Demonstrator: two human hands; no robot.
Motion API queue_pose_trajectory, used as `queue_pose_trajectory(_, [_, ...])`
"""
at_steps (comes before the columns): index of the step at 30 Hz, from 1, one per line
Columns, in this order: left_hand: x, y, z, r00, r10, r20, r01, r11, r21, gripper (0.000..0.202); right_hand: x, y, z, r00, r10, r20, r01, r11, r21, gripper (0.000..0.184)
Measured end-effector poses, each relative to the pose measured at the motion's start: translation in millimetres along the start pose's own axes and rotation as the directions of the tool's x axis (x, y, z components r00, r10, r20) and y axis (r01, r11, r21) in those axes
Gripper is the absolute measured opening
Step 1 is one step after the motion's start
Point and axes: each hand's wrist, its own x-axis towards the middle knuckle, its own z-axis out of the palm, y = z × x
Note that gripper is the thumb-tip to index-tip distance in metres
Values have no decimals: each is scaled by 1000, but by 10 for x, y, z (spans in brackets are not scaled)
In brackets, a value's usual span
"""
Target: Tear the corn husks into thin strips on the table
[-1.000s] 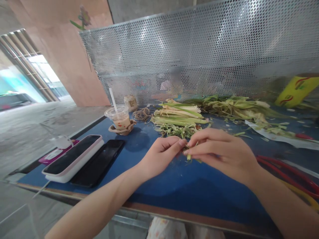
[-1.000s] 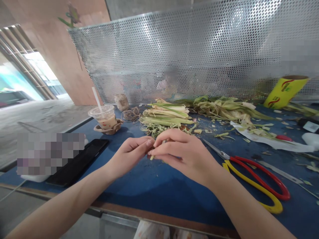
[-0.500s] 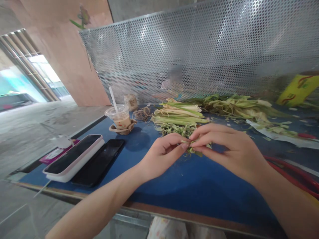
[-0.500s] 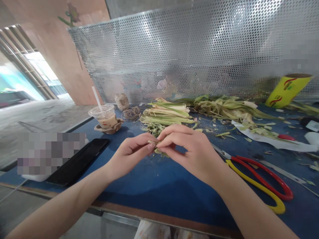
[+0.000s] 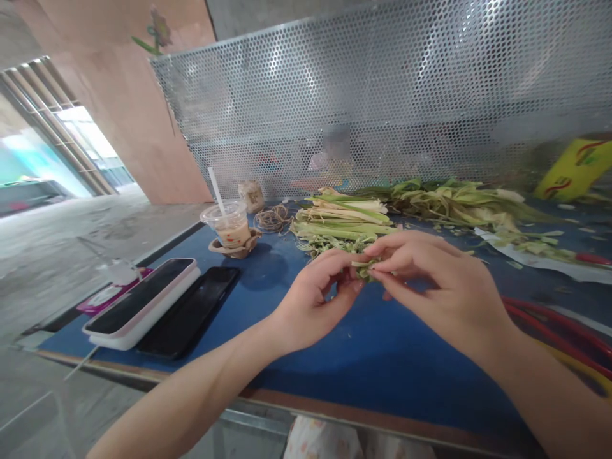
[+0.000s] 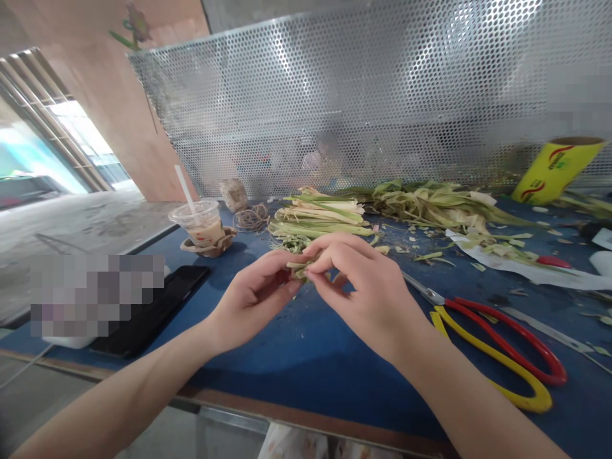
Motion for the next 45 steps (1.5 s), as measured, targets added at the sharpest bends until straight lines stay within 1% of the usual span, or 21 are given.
queue_pose_trajectory(4, [-12,-33,35,999,-35,-31,32,994,-109,34,-18,-6,-3,999,25,40,-23,999,-49,8])
queue_pose_trajectory(6, [-11,-28,41,999,-18,-46,12,992,-123,35,-23,-12,-4,997,58,52,-56,997,-47,8])
queue_pose_trajectory(8, [-6,-18,42,998,6,-62,-14,992,-129,36,-27,-15,8,996,82,29,-82,997,-4,7])
queue_pose_trajectory(10, [-2,-10,39,997,12,-70,-22,989,-145,36,-31,-15,31,998,61,-9,-61,998,27,9])
queue_pose_trajectory(12, [-1,-7,34,998,3,-67,-14,985,-169,35,-33,-13,51,1000,12,-27,-12,1000,18,11])
queue_pose_trajectory(15, [-8,-7,20,999,-14,-43,4,977,-214,34,-36,-10,48,999,-34,-8,34,999,9,13])
queue_pose_trajectory(18, [-15,-3,3,1000,-10,-17,6,970,-243,34,-35,-8,10,999,-34,23,33,999,41,12])
queue_pose_trajectory(20, [-16,-1,-5,1000,8,-14,-11,972,-234,34,-30,-9,-20,999,-33,38,31,999,42,11])
queue_pose_trajectory(23, [-11,-13,-14,998,60,-32,-65,986,-153,33,-14,-11,-54,998,-38,58,38,999,9,12])
queue_pose_trajectory(26, [-13,-47,-25,980,190,-68,-189,982,17,38,6,-1,-68,996,-17,82,15,1000,22,12])
queue_pose_trajectory(28, [-20,-68,-36,955,282,-95,-270,955,126,42,16,9,-70,994,9,110,-15,998,59,11])
queue_pose_trajectory(30, [-29,-79,-51,933,340,-113,-312,926,212,46,23,13,-69,989,35,142,-51,993,108,10])
queue_pose_trajectory(33, [-37,-75,-80,908,409,-95,-360,875,322,53,28,-3,-68,982,63,179,-99,975,199,9])
queue_pose_trajectory(36, [-37,-61,-103,872,483,-76,-418,816,399,60,34,-35,-62,974,103,200,-160,943,291,8])
queue_pose_trajectory(39, [-31,-45,-99,847,526,-78,-444,780,442,65,41,-43,-41,956,168,242,-251,896,367,10])
queue_pose_trajectory(42, [-25,-30,-71,848,522,-88,-427,774,467,69,41,-19,-11,943,199,267,-295,871,393,15])
queue_pose_trajectory(45, [-25,-10,-45,852,514,-98,-409,772,487,63,42,-4,-4,944,214,252,-298,882,366,15])
